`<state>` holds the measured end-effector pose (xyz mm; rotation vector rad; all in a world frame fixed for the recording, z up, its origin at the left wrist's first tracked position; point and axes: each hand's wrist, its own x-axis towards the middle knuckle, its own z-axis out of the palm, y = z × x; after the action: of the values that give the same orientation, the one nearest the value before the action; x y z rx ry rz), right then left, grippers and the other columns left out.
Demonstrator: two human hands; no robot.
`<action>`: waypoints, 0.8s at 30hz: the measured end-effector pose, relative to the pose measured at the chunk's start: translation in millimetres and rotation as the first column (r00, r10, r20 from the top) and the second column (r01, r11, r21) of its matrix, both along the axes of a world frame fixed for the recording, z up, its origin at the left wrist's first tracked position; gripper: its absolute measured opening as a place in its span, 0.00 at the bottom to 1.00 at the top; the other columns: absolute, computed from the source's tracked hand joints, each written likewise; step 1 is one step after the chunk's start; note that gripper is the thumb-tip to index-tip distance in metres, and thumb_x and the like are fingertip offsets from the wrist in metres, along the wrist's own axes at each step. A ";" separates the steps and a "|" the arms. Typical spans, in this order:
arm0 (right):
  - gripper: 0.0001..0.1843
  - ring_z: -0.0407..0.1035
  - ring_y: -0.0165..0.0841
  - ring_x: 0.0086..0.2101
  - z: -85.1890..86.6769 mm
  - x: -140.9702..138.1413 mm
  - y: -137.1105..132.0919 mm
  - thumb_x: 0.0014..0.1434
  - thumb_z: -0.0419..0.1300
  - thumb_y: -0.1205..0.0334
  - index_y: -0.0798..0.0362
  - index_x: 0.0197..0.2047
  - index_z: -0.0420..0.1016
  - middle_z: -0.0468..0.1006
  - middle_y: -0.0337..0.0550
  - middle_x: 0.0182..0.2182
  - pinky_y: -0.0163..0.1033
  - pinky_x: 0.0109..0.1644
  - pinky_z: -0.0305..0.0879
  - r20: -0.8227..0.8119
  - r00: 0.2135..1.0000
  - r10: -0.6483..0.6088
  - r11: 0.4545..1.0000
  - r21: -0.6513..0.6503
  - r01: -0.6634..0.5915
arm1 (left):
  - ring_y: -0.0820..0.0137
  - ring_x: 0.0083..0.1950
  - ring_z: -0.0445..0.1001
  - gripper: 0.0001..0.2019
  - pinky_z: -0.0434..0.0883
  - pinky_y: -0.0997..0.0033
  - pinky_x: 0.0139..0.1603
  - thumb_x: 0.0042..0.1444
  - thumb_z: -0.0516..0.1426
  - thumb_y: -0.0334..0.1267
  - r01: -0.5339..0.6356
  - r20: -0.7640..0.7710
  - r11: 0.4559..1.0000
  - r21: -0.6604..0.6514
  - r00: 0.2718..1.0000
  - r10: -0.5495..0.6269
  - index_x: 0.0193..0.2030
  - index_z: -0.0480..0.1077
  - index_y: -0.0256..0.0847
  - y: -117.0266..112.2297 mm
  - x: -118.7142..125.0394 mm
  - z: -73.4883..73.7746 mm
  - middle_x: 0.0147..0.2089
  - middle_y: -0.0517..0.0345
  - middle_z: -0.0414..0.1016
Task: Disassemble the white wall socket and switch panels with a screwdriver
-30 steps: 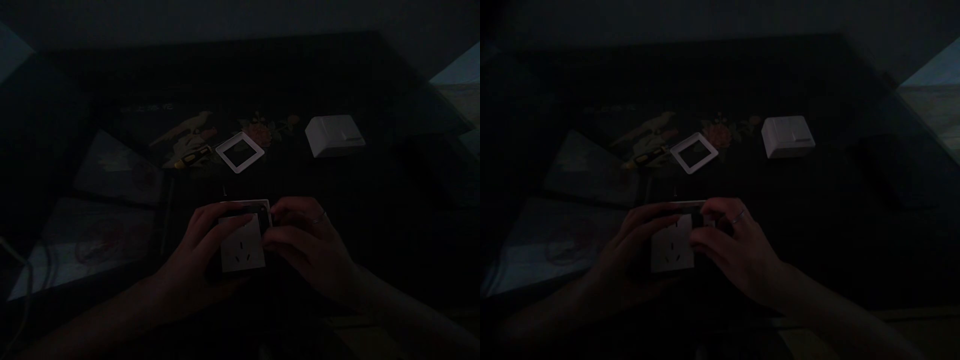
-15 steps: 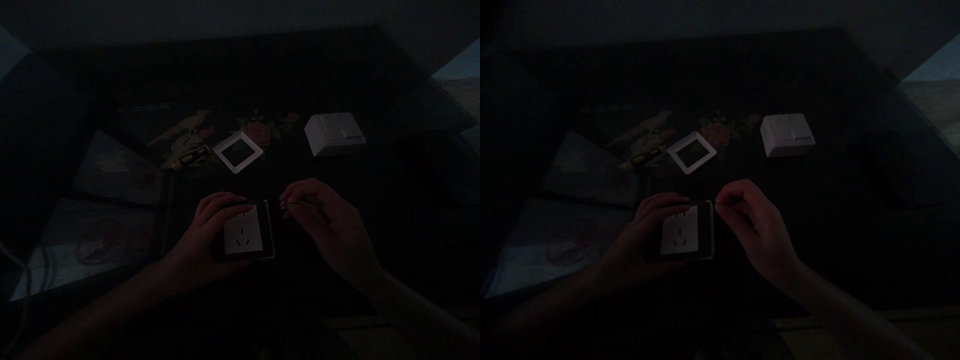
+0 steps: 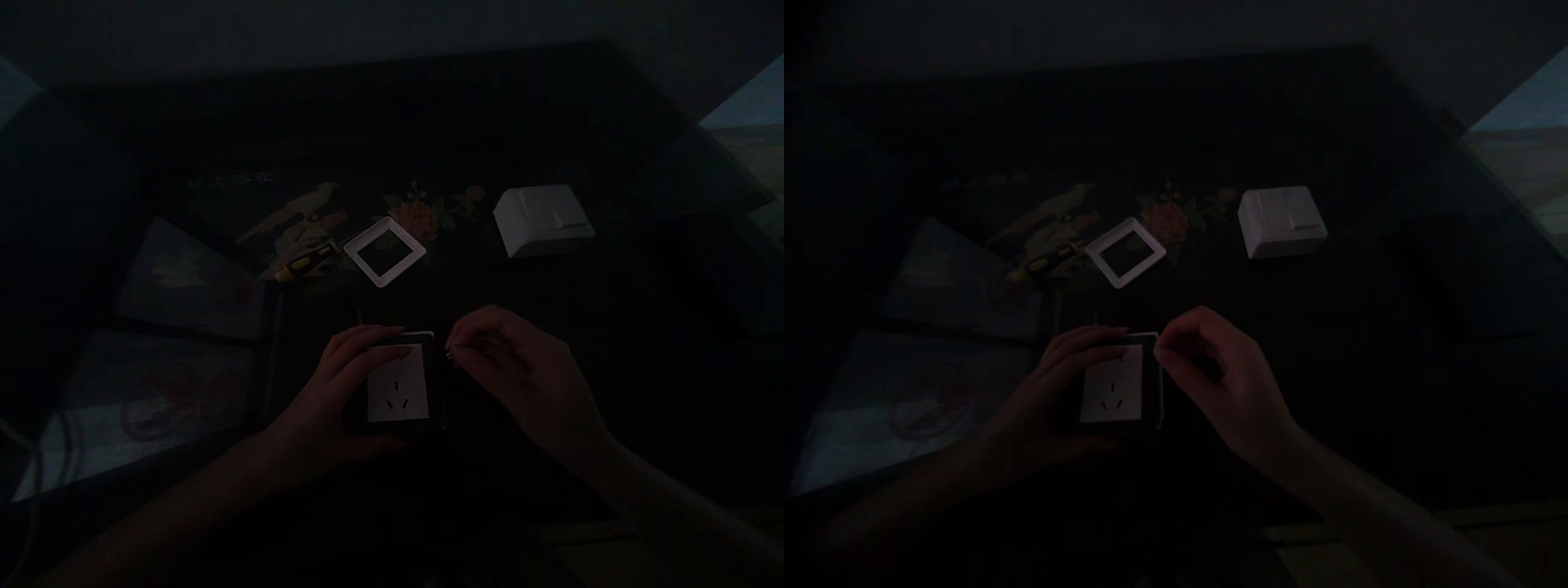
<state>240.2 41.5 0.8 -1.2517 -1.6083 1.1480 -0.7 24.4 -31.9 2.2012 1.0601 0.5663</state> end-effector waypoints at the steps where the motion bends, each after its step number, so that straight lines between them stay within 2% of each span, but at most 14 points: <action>1: 0.02 0.76 0.31 0.35 -1.1 0.3 0.3 0.59 0.62 0.66 0.49 0.36 0.74 0.79 0.38 0.33 0.33 0.39 0.74 0.000 1.000 0.009 1.000 0.012 -0.009 | 0.49 0.70 0.57 0.40 0.63 0.42 0.67 0.50 0.69 0.50 0.003 -0.002 1.000 0.008 1.000 -0.003 0.67 0.57 0.49 0.1 -0.6 -1.5 0.69 0.44 0.60; 7: 0.01 0.77 0.31 0.34 -4.9 0.4 0.7 0.59 0.62 0.65 0.50 0.35 0.75 0.80 0.39 0.33 0.34 0.39 0.75 0.021 0.998 0.052 0.998 0.019 -0.052 | 0.46 0.70 0.58 0.42 0.63 0.39 0.66 0.50 0.68 0.56 0.003 -0.008 0.999 0.044 1.000 -0.002 0.68 0.57 0.49 0.1 -3.1 -7.5 0.69 0.43 0.61; 11: 0.03 0.78 0.31 0.33 -5.1 0.7 0.0 0.60 0.62 0.67 0.49 0.35 0.76 0.82 0.38 0.32 0.33 0.37 0.75 0.079 0.991 0.105 0.993 0.042 -0.108 | 0.47 0.70 0.57 0.39 0.63 0.39 0.67 0.53 0.66 0.52 -0.005 -0.012 0.997 0.074 1.000 0.006 0.67 0.57 0.46 -2.3 -1.5 -9.6 0.69 0.42 0.61; 17: 0.08 0.79 0.32 0.34 -8.2 2.4 -0.8 0.60 0.61 0.71 0.48 0.37 0.78 0.84 0.39 0.34 0.35 0.40 0.76 0.188 0.968 0.166 0.969 0.153 -0.196 | 0.47 0.70 0.58 0.37 0.61 0.38 0.67 0.54 0.65 0.46 -0.031 -0.009 0.993 0.117 0.999 0.032 0.67 0.56 0.45 -5.8 3.8 -10.0 0.68 0.42 0.62; 21: 0.06 0.79 0.34 0.39 -11.9 2.9 -1.1 0.60 0.63 0.69 0.49 0.37 0.79 0.83 0.42 0.38 0.38 0.43 0.77 0.178 0.979 0.103 0.969 0.204 -0.139 | 0.48 0.70 0.57 0.36 0.60 0.37 0.68 0.56 0.64 0.45 -0.022 -0.024 0.991 0.130 0.999 0.025 0.68 0.54 0.45 -6.7 4.8 -8.6 0.68 0.42 0.61; 24: 0.05 0.78 0.35 0.43 -14.5 3.1 -1.4 0.60 0.64 0.68 0.49 0.37 0.79 0.82 0.43 0.43 0.40 0.47 0.77 0.124 0.991 0.048 0.982 0.178 -0.070 | 0.47 0.71 0.55 0.36 0.60 0.38 0.68 0.56 0.63 0.45 -0.020 -0.042 0.992 0.125 0.999 0.026 0.68 0.54 0.44 -7.3 4.3 -7.8 0.69 0.41 0.60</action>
<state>243.3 40.1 -13.7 -1.1784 -1.8063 0.9529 3.6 17.1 -39.7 2.3218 1.1007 0.6126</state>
